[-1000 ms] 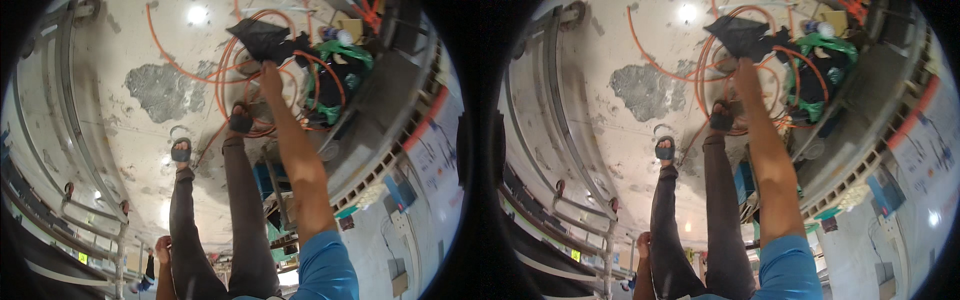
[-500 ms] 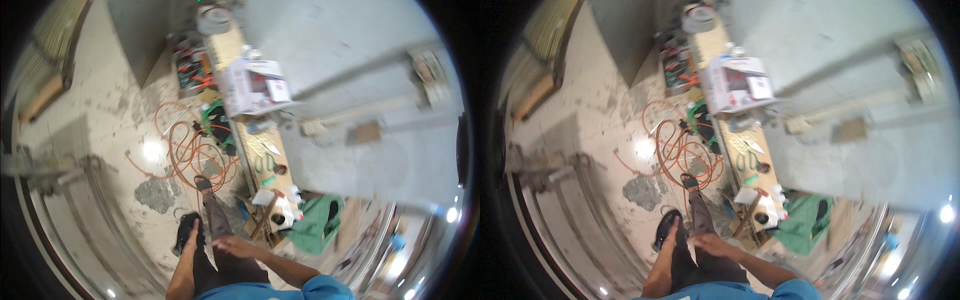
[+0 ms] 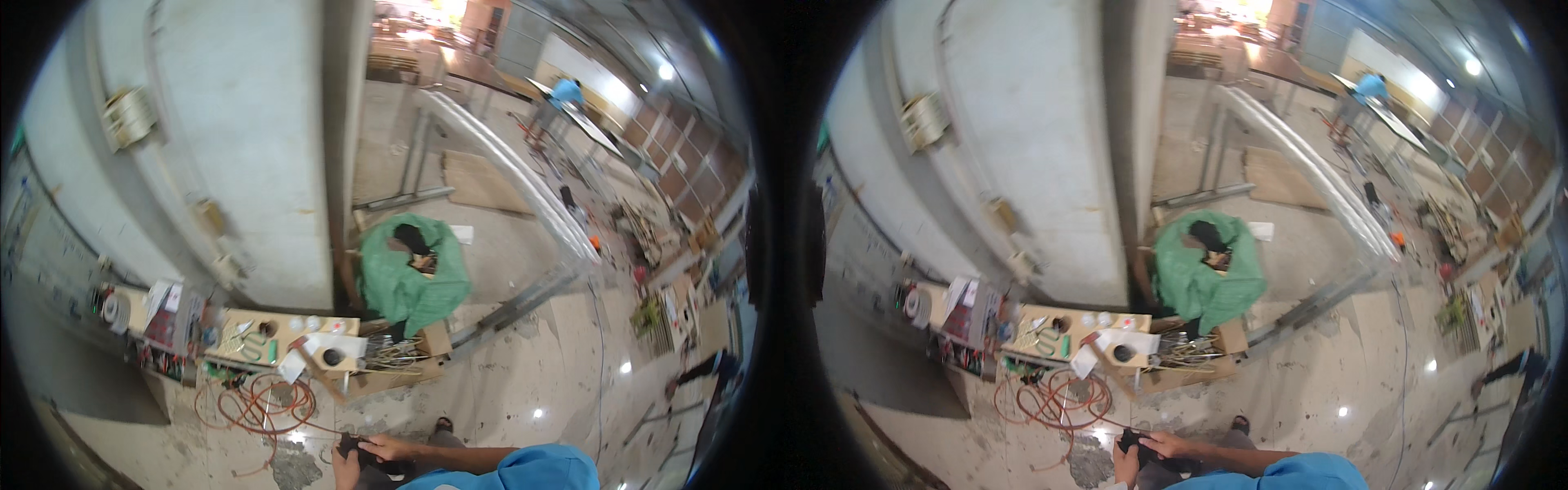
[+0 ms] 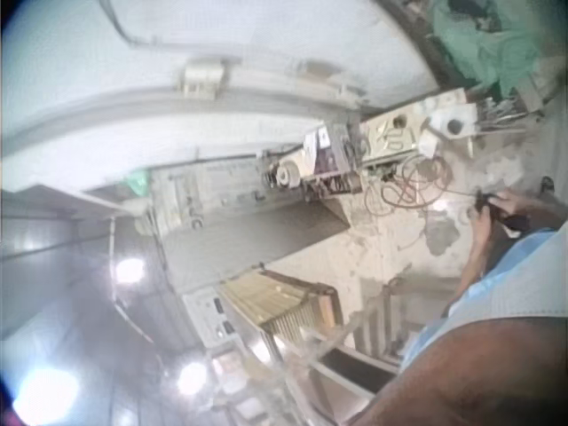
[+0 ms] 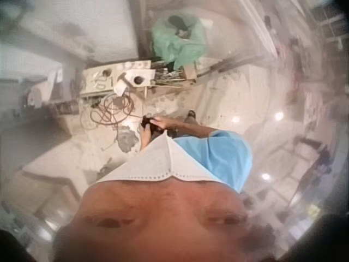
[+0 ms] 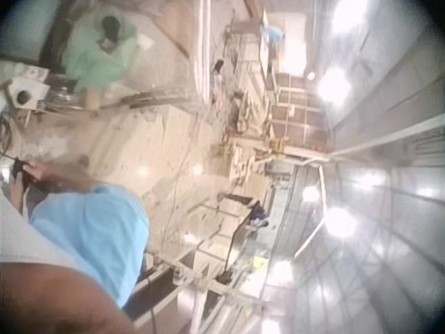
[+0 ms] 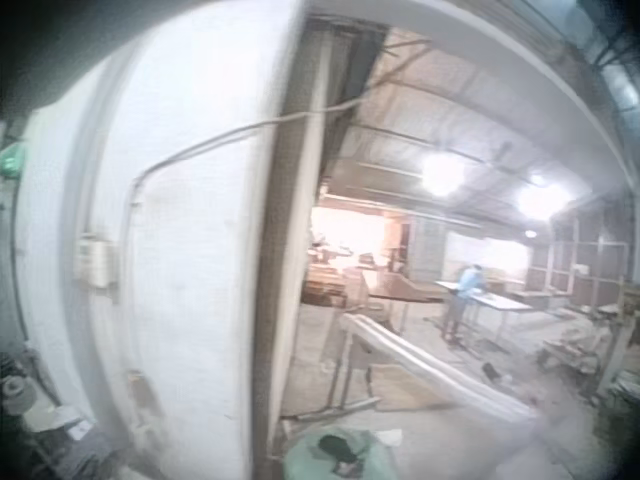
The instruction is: The person scrapes glue residue from a large wooden panel using a metal scraper, then wipes the surface with a black cloth. The person works along the seams between metal strips, removing excess adhesive and cleaning the panel.
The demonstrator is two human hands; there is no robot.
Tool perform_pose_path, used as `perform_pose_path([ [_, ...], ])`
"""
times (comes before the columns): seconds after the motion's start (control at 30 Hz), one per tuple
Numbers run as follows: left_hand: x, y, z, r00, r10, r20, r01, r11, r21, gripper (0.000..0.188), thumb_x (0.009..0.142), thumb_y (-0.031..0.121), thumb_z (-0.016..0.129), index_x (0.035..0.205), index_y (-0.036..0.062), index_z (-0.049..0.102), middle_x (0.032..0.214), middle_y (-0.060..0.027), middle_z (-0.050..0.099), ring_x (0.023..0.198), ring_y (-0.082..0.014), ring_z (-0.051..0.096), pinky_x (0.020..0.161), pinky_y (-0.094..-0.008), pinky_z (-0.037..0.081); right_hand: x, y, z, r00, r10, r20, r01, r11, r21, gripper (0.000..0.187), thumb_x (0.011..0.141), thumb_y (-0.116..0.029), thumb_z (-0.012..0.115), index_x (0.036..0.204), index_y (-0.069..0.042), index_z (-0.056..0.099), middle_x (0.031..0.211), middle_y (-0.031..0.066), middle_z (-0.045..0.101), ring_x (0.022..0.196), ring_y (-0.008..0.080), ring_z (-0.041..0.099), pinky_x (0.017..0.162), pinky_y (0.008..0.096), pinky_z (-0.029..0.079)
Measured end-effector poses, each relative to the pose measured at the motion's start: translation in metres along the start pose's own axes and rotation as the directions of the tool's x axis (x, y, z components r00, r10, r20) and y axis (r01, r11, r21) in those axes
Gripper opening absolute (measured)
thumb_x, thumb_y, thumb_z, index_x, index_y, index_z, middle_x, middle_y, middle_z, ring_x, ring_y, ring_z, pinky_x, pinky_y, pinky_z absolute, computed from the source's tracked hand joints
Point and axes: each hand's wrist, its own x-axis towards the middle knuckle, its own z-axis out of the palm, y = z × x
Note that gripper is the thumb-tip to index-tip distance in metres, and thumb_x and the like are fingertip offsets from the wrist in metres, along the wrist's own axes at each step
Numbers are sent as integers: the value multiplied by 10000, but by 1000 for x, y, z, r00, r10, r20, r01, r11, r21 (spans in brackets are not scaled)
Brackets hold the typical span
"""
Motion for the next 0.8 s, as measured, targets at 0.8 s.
perform_pose_path([
  [0.8, -140, -51, 879, 9, -427, 904, -641, 691, 333, 488, 1049, 396, 461, 1243, -20, 627, 1033, -242, 748, 944, -368, 741, 861, -440, 569, -586, 269, -410, -81, 515, -853, 915, 379, 142, 288, 1087, -369, 619, 1095, -82, 647, 857, -21, 642, 578, 34, 538, 416, 207, 351],
])
